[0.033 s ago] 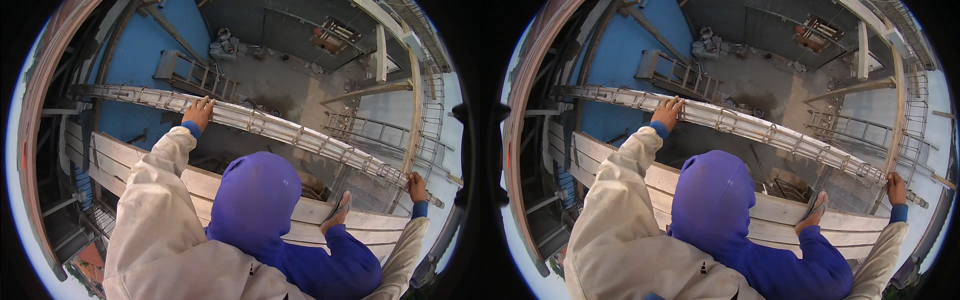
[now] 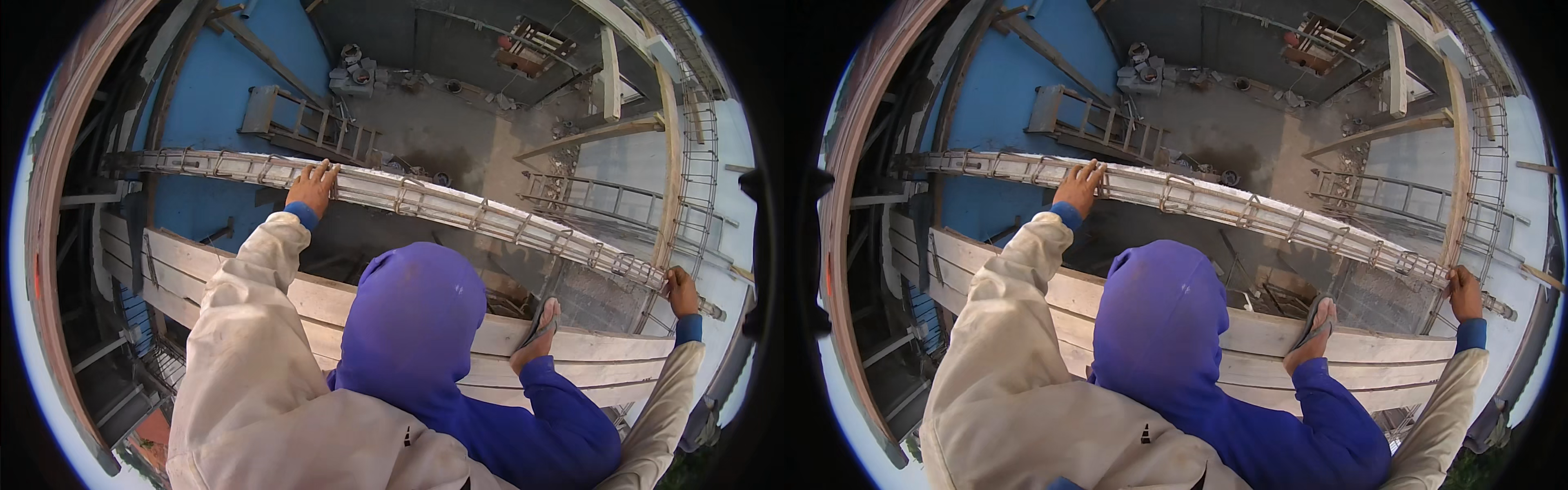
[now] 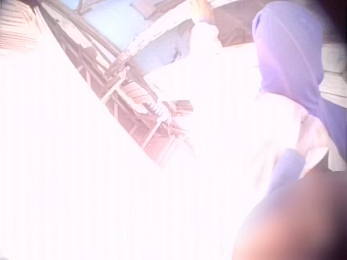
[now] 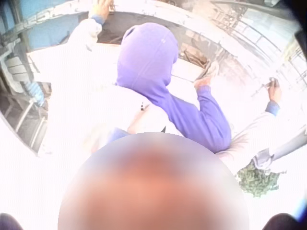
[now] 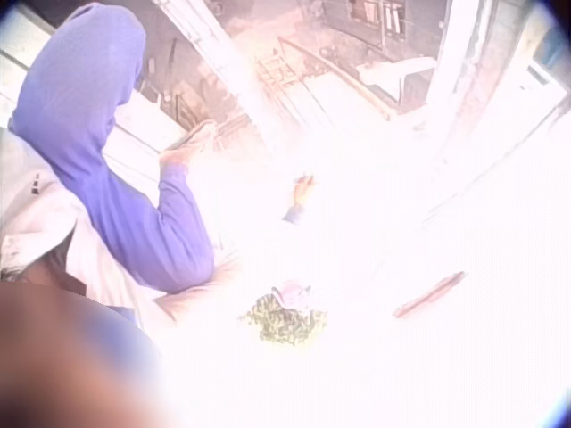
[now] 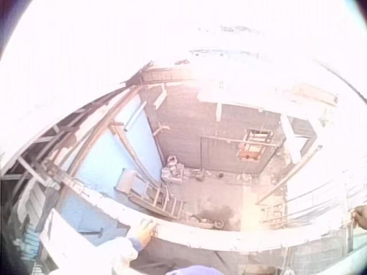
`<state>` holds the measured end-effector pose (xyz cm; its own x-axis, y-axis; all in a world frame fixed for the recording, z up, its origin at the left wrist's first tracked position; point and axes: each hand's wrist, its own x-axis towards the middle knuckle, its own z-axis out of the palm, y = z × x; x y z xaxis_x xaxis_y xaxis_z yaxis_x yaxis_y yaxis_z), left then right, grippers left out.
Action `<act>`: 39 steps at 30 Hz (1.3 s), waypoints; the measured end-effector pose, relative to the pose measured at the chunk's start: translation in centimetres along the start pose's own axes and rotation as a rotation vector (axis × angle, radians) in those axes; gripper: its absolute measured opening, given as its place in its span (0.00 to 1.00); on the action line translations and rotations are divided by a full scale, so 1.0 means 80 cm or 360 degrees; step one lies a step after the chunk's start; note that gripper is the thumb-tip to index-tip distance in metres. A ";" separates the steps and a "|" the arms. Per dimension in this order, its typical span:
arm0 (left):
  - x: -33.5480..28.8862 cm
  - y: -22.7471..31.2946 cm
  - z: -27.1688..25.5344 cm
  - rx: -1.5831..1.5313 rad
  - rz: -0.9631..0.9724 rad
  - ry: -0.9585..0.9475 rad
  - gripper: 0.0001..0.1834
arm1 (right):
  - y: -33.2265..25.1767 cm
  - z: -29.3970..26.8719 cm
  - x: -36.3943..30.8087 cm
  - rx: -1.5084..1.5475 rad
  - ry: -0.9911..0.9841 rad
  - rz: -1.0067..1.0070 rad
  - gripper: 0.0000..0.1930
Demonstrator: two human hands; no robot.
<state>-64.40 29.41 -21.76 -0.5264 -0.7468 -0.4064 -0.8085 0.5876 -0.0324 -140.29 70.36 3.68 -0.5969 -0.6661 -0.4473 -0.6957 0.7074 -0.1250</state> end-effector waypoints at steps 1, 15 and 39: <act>0.001 -0.005 0.002 0.0081 0.0052 0.0033 0.43 | -0.024 -0.016 -0.009 -0.0019 0.0015 -0.0024 0.17; 0.006 0.001 0.007 -0.0525 -0.0125 -0.0028 0.48 | -0.327 0.269 0.042 0.0452 -0.0157 -0.0742 0.18; -0.474 -0.138 0.146 -0.0790 -0.1655 -0.0342 0.31 | -0.354 0.485 0.093 0.0559 0.0247 -0.0940 0.30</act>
<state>-32.42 54.85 -16.63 0.4655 -0.7000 -0.5416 -0.8623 -0.4965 -0.0994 -109.53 54.56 -30.45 -0.2275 -0.9698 -0.0881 -0.7664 0.2342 -0.5982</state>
